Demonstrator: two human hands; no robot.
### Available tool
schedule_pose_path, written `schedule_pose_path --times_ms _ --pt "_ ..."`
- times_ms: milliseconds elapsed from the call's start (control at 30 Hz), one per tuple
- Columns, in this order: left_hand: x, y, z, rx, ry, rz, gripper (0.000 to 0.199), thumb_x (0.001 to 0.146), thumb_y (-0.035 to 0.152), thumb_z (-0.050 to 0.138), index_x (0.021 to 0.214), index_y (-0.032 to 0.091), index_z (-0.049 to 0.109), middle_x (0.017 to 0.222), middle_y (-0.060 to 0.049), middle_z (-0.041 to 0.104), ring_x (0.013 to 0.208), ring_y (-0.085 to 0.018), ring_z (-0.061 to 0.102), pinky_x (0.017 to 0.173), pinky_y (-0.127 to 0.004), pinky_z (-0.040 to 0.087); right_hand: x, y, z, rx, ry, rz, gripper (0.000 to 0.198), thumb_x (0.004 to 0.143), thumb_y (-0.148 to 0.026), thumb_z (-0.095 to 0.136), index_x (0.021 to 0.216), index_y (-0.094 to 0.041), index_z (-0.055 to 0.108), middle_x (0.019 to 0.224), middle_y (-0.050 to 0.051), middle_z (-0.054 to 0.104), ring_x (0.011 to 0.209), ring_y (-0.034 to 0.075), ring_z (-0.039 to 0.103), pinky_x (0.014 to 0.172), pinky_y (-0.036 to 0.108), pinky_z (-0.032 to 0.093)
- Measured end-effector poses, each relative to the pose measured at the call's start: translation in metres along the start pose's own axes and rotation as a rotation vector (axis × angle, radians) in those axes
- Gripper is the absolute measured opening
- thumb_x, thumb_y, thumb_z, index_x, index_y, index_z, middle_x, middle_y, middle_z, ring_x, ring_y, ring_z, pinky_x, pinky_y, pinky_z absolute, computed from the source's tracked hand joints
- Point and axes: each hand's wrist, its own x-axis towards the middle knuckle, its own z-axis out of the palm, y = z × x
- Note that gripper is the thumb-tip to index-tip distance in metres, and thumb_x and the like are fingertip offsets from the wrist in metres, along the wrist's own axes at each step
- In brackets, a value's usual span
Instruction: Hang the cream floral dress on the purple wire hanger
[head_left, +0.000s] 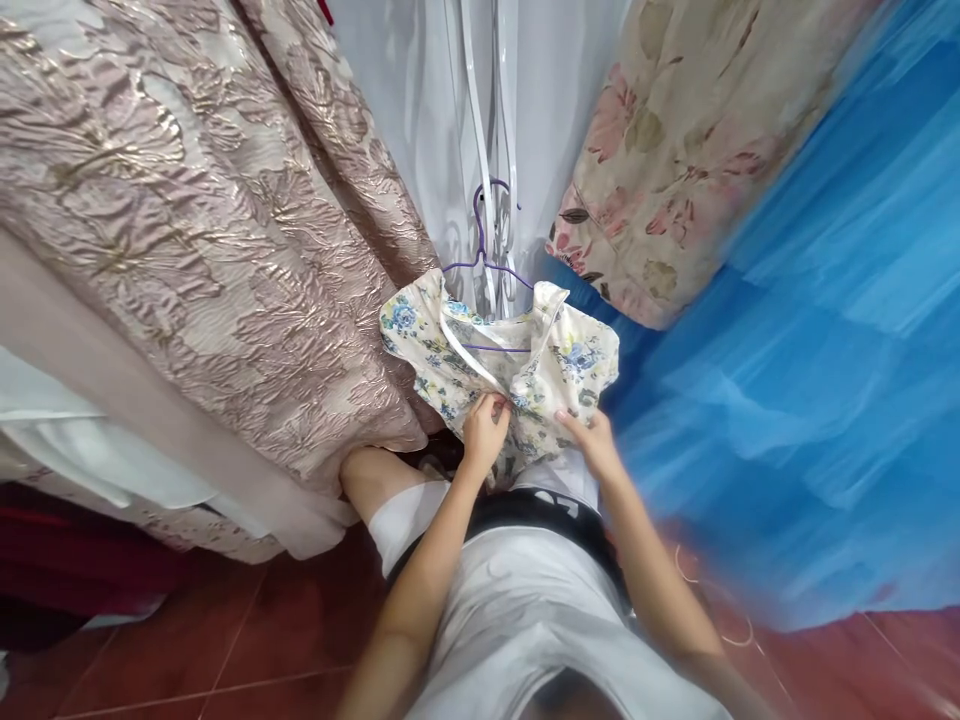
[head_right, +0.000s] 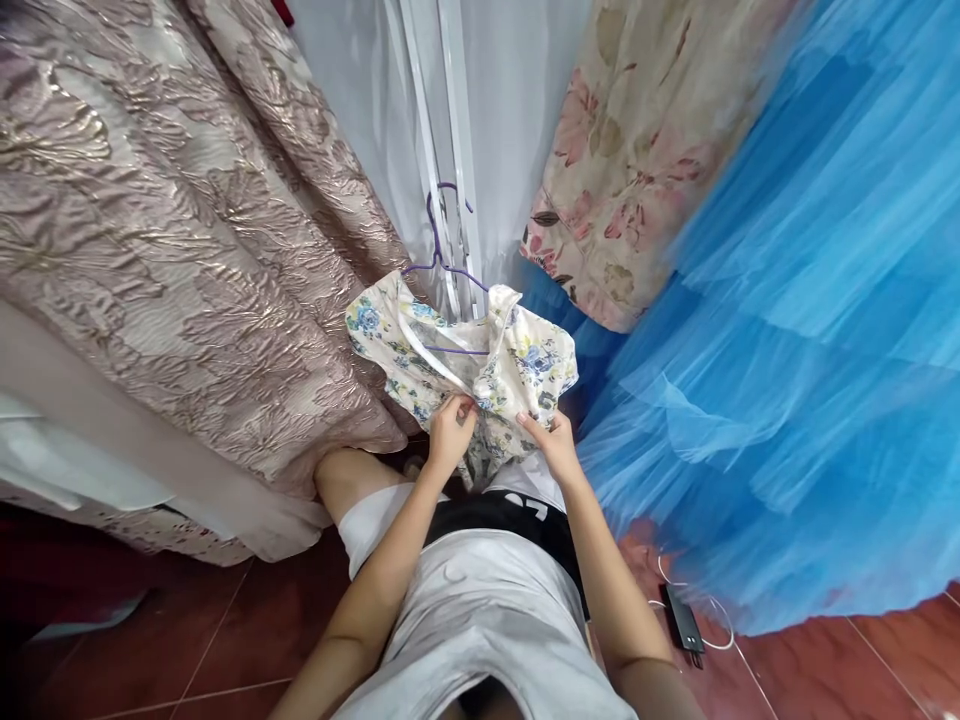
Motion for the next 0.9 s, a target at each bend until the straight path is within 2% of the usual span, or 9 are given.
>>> schedule_pose_path --times_ms 67,233,300,367,433,567,700,800,900 --pt "-0.003 -0.001 -0.003 -0.007 -0.026 -0.022 0.009 0.090 0.021 0.057 0.082 0.019 0.061 0.080 -0.003 0.064 0.074 -0.018 0.058 0.074 -0.028 0.043 0.004 0.006 -0.001 -0.034 0.060 -0.037 0.049 0.065 -0.052 0.084 0.097 -0.018 0.069 0.098 0.008 0.074 0.087 0.025 0.068 0.083 0.040 0.055" --pt "-0.022 0.005 -0.017 -0.169 -0.076 -0.151 0.025 0.092 0.027 0.051 0.069 0.019 0.055 0.062 0.003 0.051 0.060 -0.013 0.049 0.061 -0.023 0.037 0.000 0.014 0.005 -0.252 0.498 -0.322 0.046 0.071 -0.047 0.078 0.103 -0.018 0.061 0.100 0.008 0.065 0.092 0.022 0.060 0.088 0.037 0.049" --pt "-0.031 0.011 -0.022 -0.232 -0.082 -0.176 0.026 0.091 0.028 0.053 0.066 0.019 0.054 0.060 0.003 0.050 0.059 -0.012 0.049 0.060 -0.023 0.036 -0.008 0.014 0.016 -0.284 0.300 -0.323 0.031 0.081 -0.048 0.069 0.089 -0.019 0.063 0.086 0.005 0.064 0.081 0.020 0.058 0.080 0.033 0.048" --pt "-0.037 0.019 -0.026 -0.249 -0.109 -0.168 0.027 0.091 0.030 0.054 0.066 0.019 0.053 0.058 0.004 0.049 0.057 -0.012 0.048 0.058 -0.022 0.035 -0.016 0.013 0.033 -0.273 -0.069 -0.224 0.034 0.086 -0.051 0.063 0.075 -0.019 0.062 0.072 0.003 0.061 0.071 0.018 0.056 0.071 0.030 0.046" --pt "-0.041 0.025 -0.028 -0.225 -0.136 -0.139 0.030 0.092 0.031 0.055 0.064 0.019 0.050 0.056 0.004 0.048 0.055 -0.011 0.046 0.056 -0.022 0.034 -0.021 0.012 0.049 -0.263 -0.286 -0.132 0.038 0.086 -0.053 0.063 0.070 -0.018 0.063 0.067 0.003 0.062 0.066 0.017 0.055 0.065 0.029 0.045" --pt "-0.044 0.027 -0.034 -0.151 -0.163 -0.068 0.035 0.094 0.030 0.054 0.062 0.019 0.046 0.055 0.004 0.047 0.053 -0.010 0.043 0.056 -0.023 0.034 -0.019 0.010 0.063 -0.321 -0.274 -0.088 0.038 0.081 -0.052 0.065 0.064 -0.018 0.064 0.057 0.000 0.055 0.056 0.014 0.047 0.056 0.027 0.036" --pt "-0.047 0.020 -0.037 -0.196 -0.165 0.120 0.024 0.095 0.028 0.056 0.074 0.019 0.060 0.071 0.000 0.057 0.066 -0.013 0.054 0.066 -0.025 0.044 -0.014 0.007 0.057 -0.362 -0.291 -0.068 0.034 0.077 -0.047 0.064 0.060 -0.018 0.058 0.051 -0.003 0.047 0.051 0.012 0.040 0.052 0.026 0.030" --pt "-0.049 0.013 -0.033 -0.199 -0.092 0.212 0.008 0.092 0.027 0.064 0.089 0.019 0.063 0.091 -0.006 0.062 0.089 -0.019 0.063 0.082 -0.030 0.051 -0.015 0.009 0.055 -0.357 -0.296 -0.041 0.033 0.077 -0.047 0.061 0.062 -0.019 0.057 0.052 -0.003 0.048 0.051 0.011 0.040 0.053 0.025 0.030" --pt "-0.050 0.004 -0.025 -0.132 0.030 0.178 0.008 0.091 0.026 0.064 0.093 0.021 0.059 0.091 -0.005 0.063 0.090 -0.020 0.063 0.083 -0.032 0.052 -0.021 0.013 0.059 -0.311 -0.333 0.006 0.032 0.077 -0.047 0.060 0.064 -0.018 0.057 0.054 -0.003 0.048 0.050 0.010 0.039 0.051 0.025 0.029"
